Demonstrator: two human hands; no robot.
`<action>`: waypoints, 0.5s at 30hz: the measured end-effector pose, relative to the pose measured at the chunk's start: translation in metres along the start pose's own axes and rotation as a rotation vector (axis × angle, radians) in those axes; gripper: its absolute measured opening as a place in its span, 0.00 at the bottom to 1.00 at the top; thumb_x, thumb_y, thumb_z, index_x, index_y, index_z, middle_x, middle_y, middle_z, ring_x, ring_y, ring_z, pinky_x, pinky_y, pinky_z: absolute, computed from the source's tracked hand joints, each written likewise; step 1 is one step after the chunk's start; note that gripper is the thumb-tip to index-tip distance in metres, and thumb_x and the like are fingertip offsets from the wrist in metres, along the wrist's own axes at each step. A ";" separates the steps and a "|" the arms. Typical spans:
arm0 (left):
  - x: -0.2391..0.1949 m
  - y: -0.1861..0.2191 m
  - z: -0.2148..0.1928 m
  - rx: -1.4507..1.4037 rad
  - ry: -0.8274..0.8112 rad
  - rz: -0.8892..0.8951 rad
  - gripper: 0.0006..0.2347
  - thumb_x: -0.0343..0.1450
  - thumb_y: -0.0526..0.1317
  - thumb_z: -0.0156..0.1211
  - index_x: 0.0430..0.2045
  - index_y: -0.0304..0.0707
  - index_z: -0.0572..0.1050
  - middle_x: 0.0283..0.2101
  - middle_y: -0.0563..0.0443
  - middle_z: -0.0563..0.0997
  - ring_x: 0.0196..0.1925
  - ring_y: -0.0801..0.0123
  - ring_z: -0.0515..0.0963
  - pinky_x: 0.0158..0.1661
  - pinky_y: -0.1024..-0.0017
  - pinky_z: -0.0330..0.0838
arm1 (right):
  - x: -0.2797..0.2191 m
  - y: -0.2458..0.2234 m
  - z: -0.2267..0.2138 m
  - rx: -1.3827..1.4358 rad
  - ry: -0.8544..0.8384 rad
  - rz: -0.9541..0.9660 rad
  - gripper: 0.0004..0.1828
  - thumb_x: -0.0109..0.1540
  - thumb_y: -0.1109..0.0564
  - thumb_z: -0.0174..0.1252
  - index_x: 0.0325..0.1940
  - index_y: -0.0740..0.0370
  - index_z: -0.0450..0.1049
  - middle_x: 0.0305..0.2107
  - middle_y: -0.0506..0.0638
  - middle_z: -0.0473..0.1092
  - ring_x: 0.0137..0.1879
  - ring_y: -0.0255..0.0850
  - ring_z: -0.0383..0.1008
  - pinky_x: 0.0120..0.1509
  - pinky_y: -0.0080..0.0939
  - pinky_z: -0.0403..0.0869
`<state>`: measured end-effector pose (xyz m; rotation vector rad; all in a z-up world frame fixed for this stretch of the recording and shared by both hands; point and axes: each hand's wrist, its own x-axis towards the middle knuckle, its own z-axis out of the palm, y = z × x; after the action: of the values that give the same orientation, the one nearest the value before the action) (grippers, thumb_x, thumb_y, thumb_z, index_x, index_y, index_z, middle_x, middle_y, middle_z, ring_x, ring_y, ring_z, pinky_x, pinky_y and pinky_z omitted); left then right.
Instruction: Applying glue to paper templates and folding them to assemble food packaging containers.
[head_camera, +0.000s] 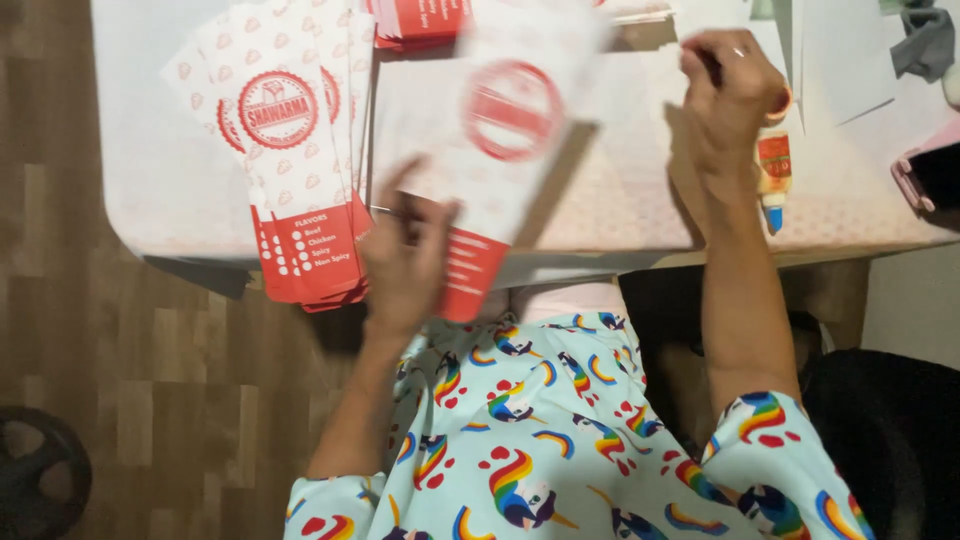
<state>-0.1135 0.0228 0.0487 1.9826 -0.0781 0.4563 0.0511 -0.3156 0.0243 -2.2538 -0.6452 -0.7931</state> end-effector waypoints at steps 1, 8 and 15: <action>0.011 0.000 -0.017 -0.014 0.124 -0.177 0.20 0.75 0.30 0.68 0.61 0.39 0.69 0.31 0.61 0.72 0.26 0.84 0.64 0.29 0.85 0.65 | 0.010 0.015 0.022 -0.008 0.057 -0.091 0.06 0.65 0.77 0.66 0.44 0.75 0.79 0.39 0.62 0.77 0.45 0.53 0.77 0.51 0.47 0.74; 0.024 -0.053 -0.080 0.787 0.249 -0.129 0.20 0.74 0.30 0.67 0.58 0.24 0.65 0.47 0.31 0.84 0.44 0.40 0.86 0.35 0.45 0.72 | 0.058 -0.031 0.083 -0.307 -0.328 -0.344 0.18 0.66 0.56 0.72 0.58 0.60 0.78 0.53 0.59 0.72 0.56 0.57 0.68 0.56 0.59 0.64; 0.028 -0.026 -0.035 0.542 0.226 0.195 0.11 0.77 0.31 0.57 0.50 0.19 0.71 0.46 0.31 0.73 0.45 0.41 0.73 0.44 0.49 0.70 | -0.016 -0.080 0.027 -0.190 -0.265 -0.337 0.20 0.58 0.75 0.63 0.54 0.70 0.78 0.51 0.62 0.77 0.59 0.62 0.72 0.65 0.67 0.66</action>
<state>-0.0908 0.0691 0.0498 2.4464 -0.0034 0.9000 -0.0006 -0.2466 0.0301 -2.4825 -1.1404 -0.7437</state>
